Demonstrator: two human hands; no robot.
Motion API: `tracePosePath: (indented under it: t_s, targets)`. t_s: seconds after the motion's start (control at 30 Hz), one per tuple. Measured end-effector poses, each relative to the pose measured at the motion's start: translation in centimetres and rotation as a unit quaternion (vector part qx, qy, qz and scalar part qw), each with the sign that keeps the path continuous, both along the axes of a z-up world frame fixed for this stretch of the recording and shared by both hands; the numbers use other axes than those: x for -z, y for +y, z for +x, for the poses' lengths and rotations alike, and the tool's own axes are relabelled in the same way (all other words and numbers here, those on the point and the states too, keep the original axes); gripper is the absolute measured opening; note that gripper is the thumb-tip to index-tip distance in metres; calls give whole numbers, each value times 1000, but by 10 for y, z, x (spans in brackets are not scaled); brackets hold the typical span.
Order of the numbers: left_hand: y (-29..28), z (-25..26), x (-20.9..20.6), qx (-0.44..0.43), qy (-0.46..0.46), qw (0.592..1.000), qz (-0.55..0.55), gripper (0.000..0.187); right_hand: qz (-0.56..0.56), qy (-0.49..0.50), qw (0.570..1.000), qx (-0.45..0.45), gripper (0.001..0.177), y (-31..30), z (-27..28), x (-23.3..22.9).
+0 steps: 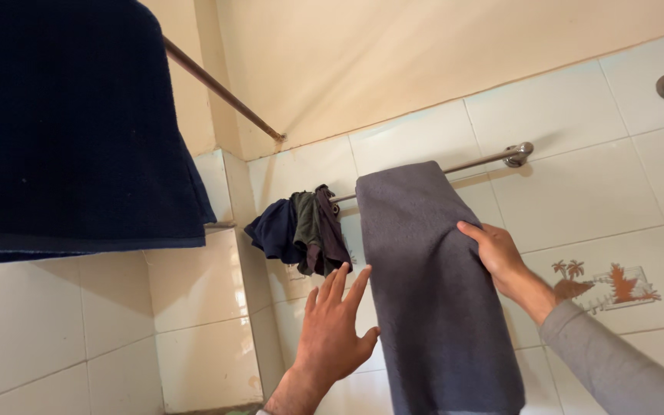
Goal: The person folds a dark blue towel and hangs it on a metal rod near a window. They then fold a grey towel and hang it on the same rod next to the blue one. Finally, they adjust a checkered towel already hanging on the rod.
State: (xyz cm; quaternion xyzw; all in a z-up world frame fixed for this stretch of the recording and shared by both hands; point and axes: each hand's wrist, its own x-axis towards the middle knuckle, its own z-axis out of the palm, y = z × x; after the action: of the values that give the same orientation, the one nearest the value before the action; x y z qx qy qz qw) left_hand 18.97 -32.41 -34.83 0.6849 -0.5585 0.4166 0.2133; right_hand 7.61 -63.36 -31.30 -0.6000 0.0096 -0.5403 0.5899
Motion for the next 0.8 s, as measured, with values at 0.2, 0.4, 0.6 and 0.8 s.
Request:
tracePosePath:
  t_s: [0.2, 0.4, 0.6, 0.8]
  targets:
    - [18, -7, 28, 24, 76, 997, -21, 91, 17, -42, 999, 1, 34, 10, -5, 34]
    - [18, -19, 52, 20, 175, 983, -45, 89, 28, -83, 996, -27, 29, 5, -15, 65]
    - [-25, -19, 78, 108, 455, 875, -125, 80, 145, -43, 984, -95, 28, 6, -75, 130]
    - [-147, 6, 217, 319, 798, 508, -68, 73, 231, 32, 966, -116, 18, -47, -95, 286]
